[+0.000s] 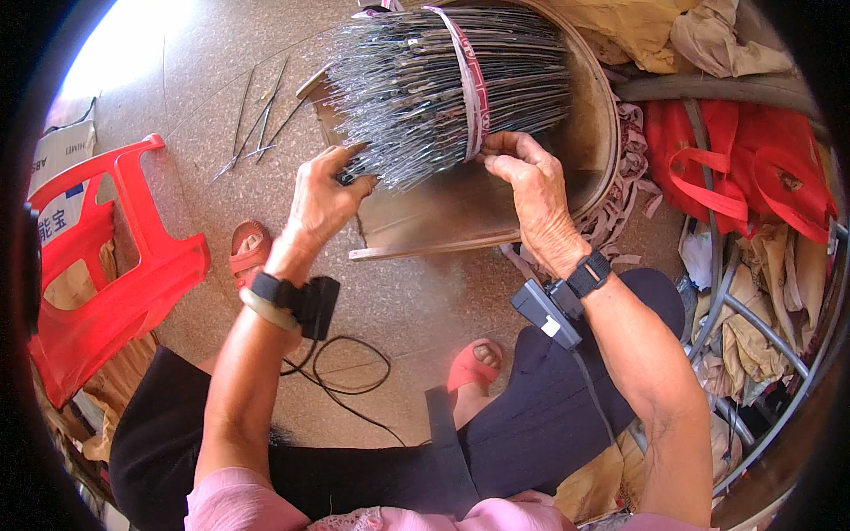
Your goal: The person ties a bundle of thin metal wires together using a patterned strap, lifts the bundle out of a container, and then begins untying or adjusting another strap.
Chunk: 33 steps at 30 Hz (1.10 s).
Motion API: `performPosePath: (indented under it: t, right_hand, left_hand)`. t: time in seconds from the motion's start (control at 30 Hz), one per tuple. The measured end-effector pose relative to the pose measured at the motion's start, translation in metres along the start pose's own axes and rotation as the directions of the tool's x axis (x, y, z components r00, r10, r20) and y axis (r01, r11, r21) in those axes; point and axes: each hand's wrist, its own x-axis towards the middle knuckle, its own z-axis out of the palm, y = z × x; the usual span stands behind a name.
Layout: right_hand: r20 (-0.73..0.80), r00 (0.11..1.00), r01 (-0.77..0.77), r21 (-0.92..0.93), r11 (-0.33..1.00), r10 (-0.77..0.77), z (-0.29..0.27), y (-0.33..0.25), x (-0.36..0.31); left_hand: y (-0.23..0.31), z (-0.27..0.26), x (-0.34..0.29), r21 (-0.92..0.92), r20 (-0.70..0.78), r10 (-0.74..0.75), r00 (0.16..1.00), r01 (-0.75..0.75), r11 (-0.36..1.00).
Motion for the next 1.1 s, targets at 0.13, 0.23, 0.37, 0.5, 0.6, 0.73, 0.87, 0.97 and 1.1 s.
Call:
performPosePath:
  t: [0.13, 0.23, 0.37, 0.5, 0.6, 0.73, 0.87, 0.97, 1.1]
  right_hand:
    - [-0.016, 1.0, -0.009, -0.004, 1.0, 0.009, 0.003, 0.001, 0.002]
    - [-0.023, 1.0, -0.018, -0.014, 1.0, 0.018, 0.002, 0.001, 0.003]
    - [-0.003, 1.0, -0.015, -0.004, 1.0, 0.015, 0.004, -0.001, 0.002]
    - [-0.012, 1.0, -0.006, -0.024, 1.0, 0.006, 0.007, -0.001, -0.001]
    - [-0.004, 1.0, -0.011, -0.013, 1.0, 0.011, 0.008, -0.004, -0.004]
    - [0.012, 0.999, -0.033, -0.014, 0.999, 0.033, 0.008, -0.007, -0.003]
    - [0.016, 0.997, -0.07, 0.01, 0.997, 0.07, 0.005, -0.009, -0.005]
    - [-0.001, 0.999, -0.052, -0.019, 0.998, 0.052, 0.002, -0.008, -0.004]
    - [-0.032, 0.999, -0.025, 0.011, 1.0, 0.026, 0.005, -0.007, 0.001]
  left_hand:
    - [-0.008, 0.022, -0.019, -0.407, -0.199, -0.241, 0.95, 0.143, 0.902]
    - [0.005, 0.011, -0.009, -0.127, -0.281, -0.137, 0.95, 0.105, 0.986]
    - [0.0, 0.001, 0.006, -0.015, -0.089, -0.171, 0.981, 0.17, 0.985]
    - [-0.005, -0.007, 0.023, 0.007, 0.093, -0.157, 0.983, 0.157, 0.988]
    - [-0.007, 0.003, 0.025, 0.026, 0.031, -0.107, 0.994, 0.106, 0.994]
    - [-0.017, 0.019, 0.019, -0.142, -0.077, -0.087, 0.993, 0.076, 0.987]
    - [-0.02, 0.026, 0.02, -0.307, -0.003, -0.144, 0.99, 0.136, 0.942]
    - [-0.019, 0.045, 0.021, -0.636, 0.004, -0.174, 0.985, 0.137, 0.759]
    - [-0.016, 0.068, 0.029, -0.762, -0.078, -0.192, 0.978, 0.065, 0.644]
